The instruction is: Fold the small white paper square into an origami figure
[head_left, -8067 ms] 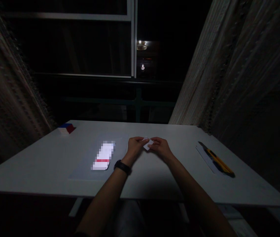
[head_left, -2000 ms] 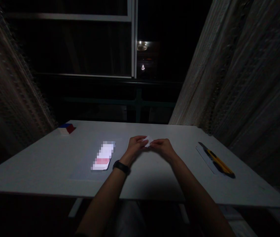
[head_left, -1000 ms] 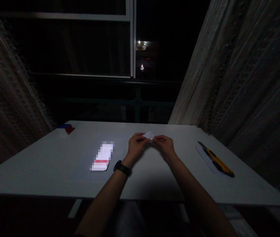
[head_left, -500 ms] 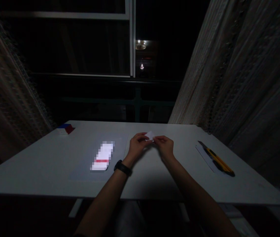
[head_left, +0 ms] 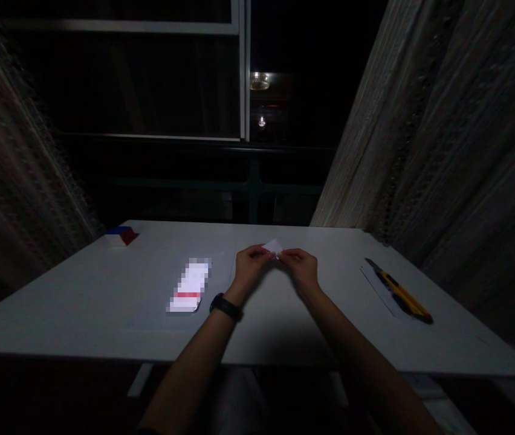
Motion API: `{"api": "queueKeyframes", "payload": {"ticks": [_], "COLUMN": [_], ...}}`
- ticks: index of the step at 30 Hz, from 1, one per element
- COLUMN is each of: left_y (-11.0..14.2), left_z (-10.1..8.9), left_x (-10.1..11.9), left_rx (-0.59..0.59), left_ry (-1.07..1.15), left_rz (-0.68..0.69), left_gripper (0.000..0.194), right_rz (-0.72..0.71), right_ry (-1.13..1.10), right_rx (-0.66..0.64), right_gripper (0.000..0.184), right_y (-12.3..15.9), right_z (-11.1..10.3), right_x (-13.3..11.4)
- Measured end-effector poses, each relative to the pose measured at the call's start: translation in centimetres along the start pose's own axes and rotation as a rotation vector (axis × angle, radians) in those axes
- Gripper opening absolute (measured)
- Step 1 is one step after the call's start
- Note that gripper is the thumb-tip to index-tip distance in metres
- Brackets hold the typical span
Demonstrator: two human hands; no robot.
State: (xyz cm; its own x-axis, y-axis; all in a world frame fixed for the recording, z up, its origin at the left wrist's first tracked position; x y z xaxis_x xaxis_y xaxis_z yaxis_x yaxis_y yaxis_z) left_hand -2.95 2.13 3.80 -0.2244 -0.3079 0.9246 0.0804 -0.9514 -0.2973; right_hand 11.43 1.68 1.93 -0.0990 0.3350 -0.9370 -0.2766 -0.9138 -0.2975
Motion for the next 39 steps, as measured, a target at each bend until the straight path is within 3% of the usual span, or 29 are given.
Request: {"api": "queueKeyframes", "payload": {"ticks": [9,21,27,39], "left_y": [0.4,0.3,0.4,0.3], "left_z": [0.2,0.3,0.1,0.2], "left_x": [-0.1,-0.5,-0.3,-0.3], "left_rx": [-0.14,-0.137,-0.094,-0.102], "left_ry": [0.014,0.057,0.088,0.002], "left_rz": [-0.068,-0.067,-0.076,-0.031], "left_gripper": [0.038,0.036,0.038,0.032], "right_rz": [-0.008,-0.01,-0.005,0.006], "right_ry": [0.023,0.054,0.062,0.02], "right_rx": [0.04,0.05,-0.008,0.0], "right_gripper": [0.026,0.026,0.027,0.027], "right_y": [0.1,0.4,0.4,0.2], "right_z": [-0.1,0.1,0.1,0.1], "right_x": [0.3,-0.3,-0.2,0.5]}}
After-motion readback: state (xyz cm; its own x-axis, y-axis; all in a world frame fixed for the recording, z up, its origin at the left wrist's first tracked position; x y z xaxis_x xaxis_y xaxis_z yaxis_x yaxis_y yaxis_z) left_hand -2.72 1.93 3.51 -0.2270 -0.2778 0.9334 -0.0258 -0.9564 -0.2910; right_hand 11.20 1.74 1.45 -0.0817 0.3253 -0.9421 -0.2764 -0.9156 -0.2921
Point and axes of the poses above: each hand's wrist, its own y-axis away from the middle knuckle, its own z-axis out of the palm, x = y × z, the point moved 3 cm from there along -y, towards the middle knuckle, and after that the axes turned 4 degrees about y, right-handed, at the moved point
